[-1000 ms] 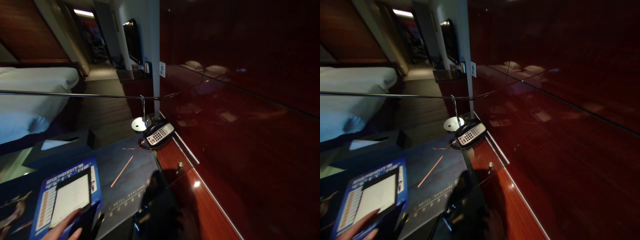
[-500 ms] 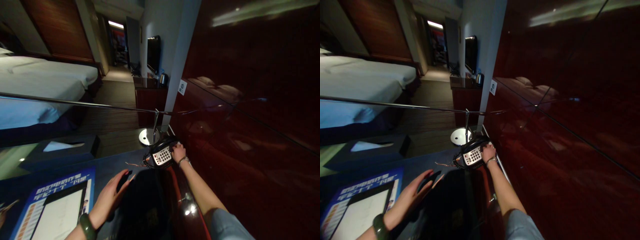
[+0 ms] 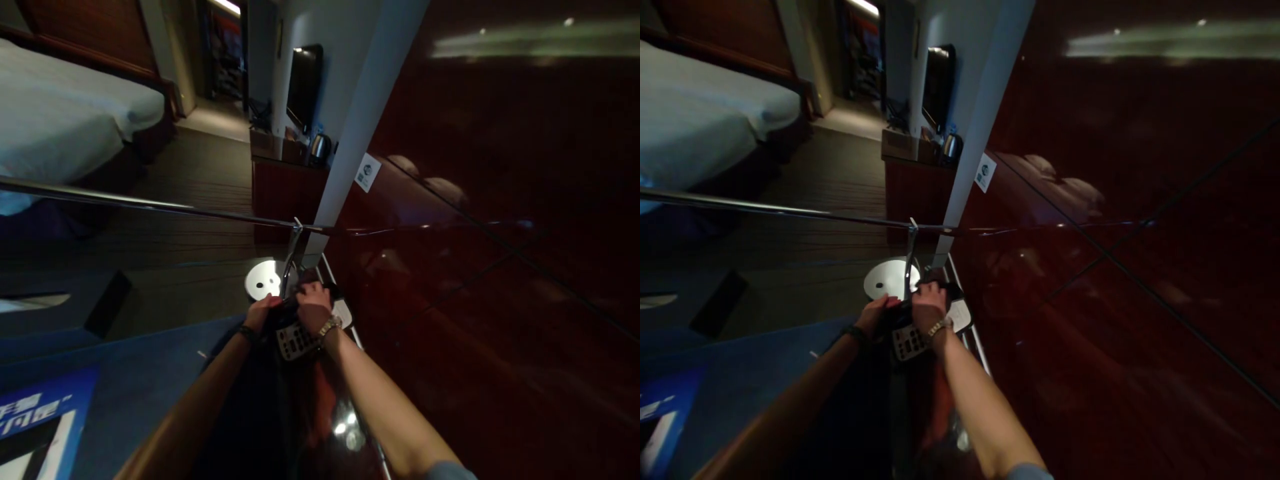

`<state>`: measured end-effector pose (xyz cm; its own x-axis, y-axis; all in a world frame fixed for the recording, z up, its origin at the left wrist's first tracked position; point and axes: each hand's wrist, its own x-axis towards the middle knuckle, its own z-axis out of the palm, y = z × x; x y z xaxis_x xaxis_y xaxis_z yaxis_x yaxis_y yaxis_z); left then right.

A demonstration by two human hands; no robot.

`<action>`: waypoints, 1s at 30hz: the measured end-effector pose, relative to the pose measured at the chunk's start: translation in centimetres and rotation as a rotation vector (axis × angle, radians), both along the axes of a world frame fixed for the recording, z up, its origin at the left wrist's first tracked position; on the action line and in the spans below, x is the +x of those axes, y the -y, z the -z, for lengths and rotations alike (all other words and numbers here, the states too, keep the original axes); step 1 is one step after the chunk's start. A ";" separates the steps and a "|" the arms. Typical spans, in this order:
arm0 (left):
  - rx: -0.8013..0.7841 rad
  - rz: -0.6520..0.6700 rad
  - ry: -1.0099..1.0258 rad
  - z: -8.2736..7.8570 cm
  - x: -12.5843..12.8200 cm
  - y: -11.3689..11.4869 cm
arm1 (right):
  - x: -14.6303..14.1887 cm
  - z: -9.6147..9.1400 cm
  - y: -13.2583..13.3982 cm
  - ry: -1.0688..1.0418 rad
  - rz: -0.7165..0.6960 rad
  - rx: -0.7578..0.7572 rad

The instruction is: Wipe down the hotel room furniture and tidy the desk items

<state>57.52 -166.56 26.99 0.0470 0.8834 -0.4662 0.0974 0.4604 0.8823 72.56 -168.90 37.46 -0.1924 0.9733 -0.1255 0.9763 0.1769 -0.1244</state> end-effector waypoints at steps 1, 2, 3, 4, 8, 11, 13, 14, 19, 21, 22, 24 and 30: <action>-0.022 0.017 -0.004 -0.1 -0.2 -0.2 | -1.3 0.4 0.7 -0.016 -0.114 -0.040; -0.037 0.044 -0.021 -0.3 -0.3 -0.3 | -2.4 0.7 1.8 -0.057 -0.190 -0.076; -0.030 0.083 -0.050 -0.5 -0.2 -0.4 | -3.0 1.0 3.2 -0.123 -0.225 -0.101; -0.002 0.130 -0.089 -0.8 0.0 -0.5 | -3.0 1.2 4.9 -0.211 -0.225 -0.127; 0.178 0.287 -0.314 -1.3 1.7 0.0 | 1.0 2.2 14.4 -0.662 0.098 -0.134; 0.172 0.304 -0.438 -1.3 1.8 2.6 | 5.8 3.2 23.8 -0.819 0.474 -0.146; 0.144 0.315 -0.452 -1.4 1.4 5.6 | 8.5 3.8 29.7 -0.851 0.651 -0.163; 0.132 0.318 -0.429 -1.5 1.4 7.3 | 9.6 3.9 32.3 -0.867 0.715 -0.181; -0.035 0.210 -0.181 -2.5 3.6 12.4 | 12.2 3.5 37.7 -0.967 0.888 -0.121; -0.077 0.194 -0.170 -3.1 4.9 12.1 | 12.1 2.7 36.5 -0.999 0.901 -0.022; -0.085 0.199 -0.162 -3.4 5.4 11.7 | 11.9 2.3 35.5 -1.001 0.896 0.022; -0.109 0.207 -0.141 -4.2 5.5 10.9 | 11.3 1.5 33.5 -0.947 0.862 0.098; -0.280 0.152 -0.178 -5.3 0.3 11.1 | 8.8 3.5 31.3 -0.473 0.587 -0.112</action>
